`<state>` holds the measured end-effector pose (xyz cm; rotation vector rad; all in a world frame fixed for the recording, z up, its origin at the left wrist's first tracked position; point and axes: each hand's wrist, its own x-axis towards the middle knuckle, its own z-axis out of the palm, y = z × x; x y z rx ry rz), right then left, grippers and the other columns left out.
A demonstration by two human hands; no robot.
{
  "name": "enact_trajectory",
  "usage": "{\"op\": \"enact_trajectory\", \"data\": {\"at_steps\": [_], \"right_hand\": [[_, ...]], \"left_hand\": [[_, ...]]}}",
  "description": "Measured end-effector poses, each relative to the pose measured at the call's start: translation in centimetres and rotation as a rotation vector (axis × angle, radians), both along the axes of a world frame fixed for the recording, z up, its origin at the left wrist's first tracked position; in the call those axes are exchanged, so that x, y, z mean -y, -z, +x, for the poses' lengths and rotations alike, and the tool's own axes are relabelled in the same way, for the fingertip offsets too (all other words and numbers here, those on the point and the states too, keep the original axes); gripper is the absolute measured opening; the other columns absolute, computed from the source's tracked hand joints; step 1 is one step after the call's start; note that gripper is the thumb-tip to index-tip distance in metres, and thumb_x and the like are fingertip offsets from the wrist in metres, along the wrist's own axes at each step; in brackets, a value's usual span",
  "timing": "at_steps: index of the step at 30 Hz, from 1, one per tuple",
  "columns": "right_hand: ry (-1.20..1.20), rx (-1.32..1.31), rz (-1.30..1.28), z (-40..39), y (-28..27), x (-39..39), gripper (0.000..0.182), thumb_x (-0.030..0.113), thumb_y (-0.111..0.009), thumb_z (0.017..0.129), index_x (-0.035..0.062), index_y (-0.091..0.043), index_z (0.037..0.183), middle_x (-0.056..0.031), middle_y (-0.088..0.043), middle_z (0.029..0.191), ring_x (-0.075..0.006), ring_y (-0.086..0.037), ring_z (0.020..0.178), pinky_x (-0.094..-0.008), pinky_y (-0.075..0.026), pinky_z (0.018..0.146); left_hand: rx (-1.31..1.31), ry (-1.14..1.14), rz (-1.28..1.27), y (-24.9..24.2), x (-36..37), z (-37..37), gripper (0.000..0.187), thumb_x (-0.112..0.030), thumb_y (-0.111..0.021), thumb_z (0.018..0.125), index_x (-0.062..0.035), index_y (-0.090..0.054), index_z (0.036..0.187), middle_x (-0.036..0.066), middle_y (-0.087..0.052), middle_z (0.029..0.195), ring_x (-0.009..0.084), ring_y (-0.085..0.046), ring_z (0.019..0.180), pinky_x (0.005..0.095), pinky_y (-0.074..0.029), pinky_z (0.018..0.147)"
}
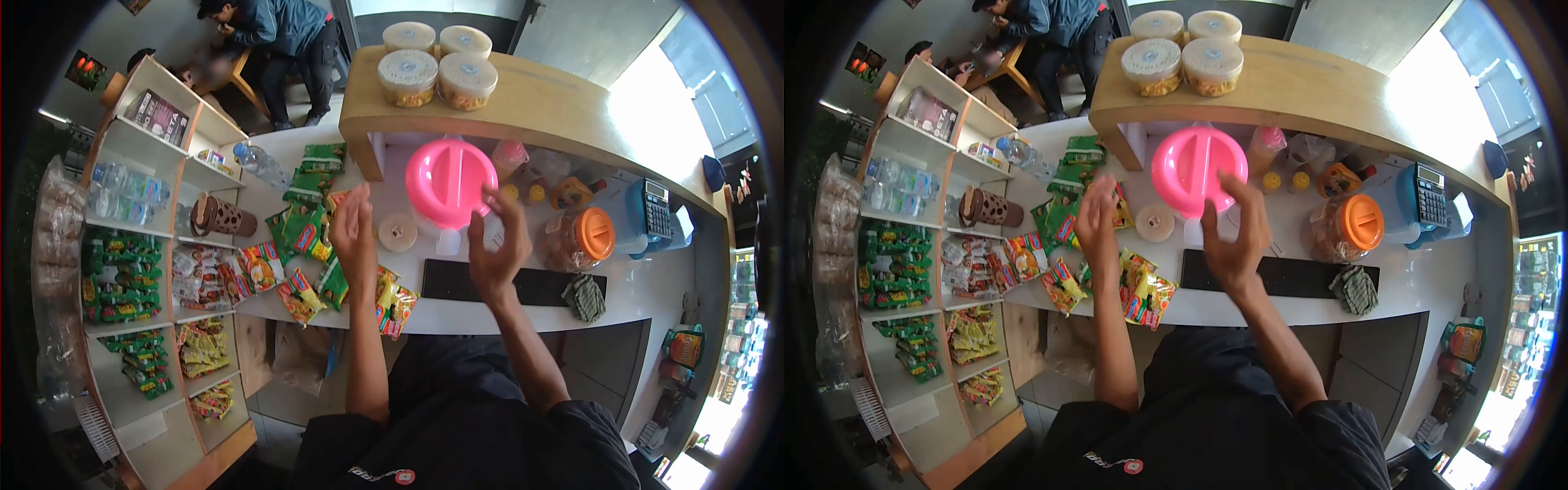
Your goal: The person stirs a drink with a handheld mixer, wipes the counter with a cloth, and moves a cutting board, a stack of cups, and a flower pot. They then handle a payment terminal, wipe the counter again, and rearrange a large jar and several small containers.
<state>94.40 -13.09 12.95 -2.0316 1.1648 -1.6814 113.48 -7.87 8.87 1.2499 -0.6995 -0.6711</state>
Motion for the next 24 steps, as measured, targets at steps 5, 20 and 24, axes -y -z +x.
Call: {"op": "enact_trajectory", "data": {"at_steps": [5, 20, 24], "right_hand": [[-0.402, -0.132, 0.147, -0.3, 6.9, -7.8, 0.04, -0.003, -0.079, 0.072, 0.0001, -0.064, 0.109, -0.0173, -0.067, 0.109, -0.03, -0.067, 0.097, -0.0349, -0.056, 0.079], [-0.28, -0.187, 0.759, 6.5, 22.0, -4.7, 0.089, 0.015, -0.082, 0.078, -0.009, -0.031, 0.147, -0.0338, -0.054, 0.134, -0.0453, -0.053, 0.128, -0.0468, -0.046, 0.105], [-0.301, -0.199, 0.728, 5.9, 23.1, -4.7, 0.091, 0.011, -0.084, 0.075, -0.0059, -0.032, 0.148, -0.0308, -0.056, 0.134, -0.0438, -0.054, 0.127, -0.0453, -0.047, 0.104]], "left_hand": [[-0.062, -0.029, 0.204, 8.3, -6.1, -1.3, 0.04, -0.015, -0.056, 0.102, 0.007, -0.051, 0.135, 0.02, -0.057, 0.139, 0.0276, -0.053, 0.133, 0.0376, -0.038, 0.114], [0.366, 0.144, 0.461, 16.5, -0.4, 1.3, 0.04, -0.015, -0.05, 0.102, -0.0001, -0.052, 0.139, 0.027, -0.058, 0.134, 0.0422, -0.055, 0.125, 0.0434, -0.043, 0.104], [0.348, 0.148, 0.448, 16.9, -2.4, 1.4, 0.04, -0.01, -0.049, 0.101, -0.0026, -0.051, 0.14, 0.025, -0.057, 0.136, 0.0402, -0.053, 0.129, 0.0424, -0.042, 0.106]]}}
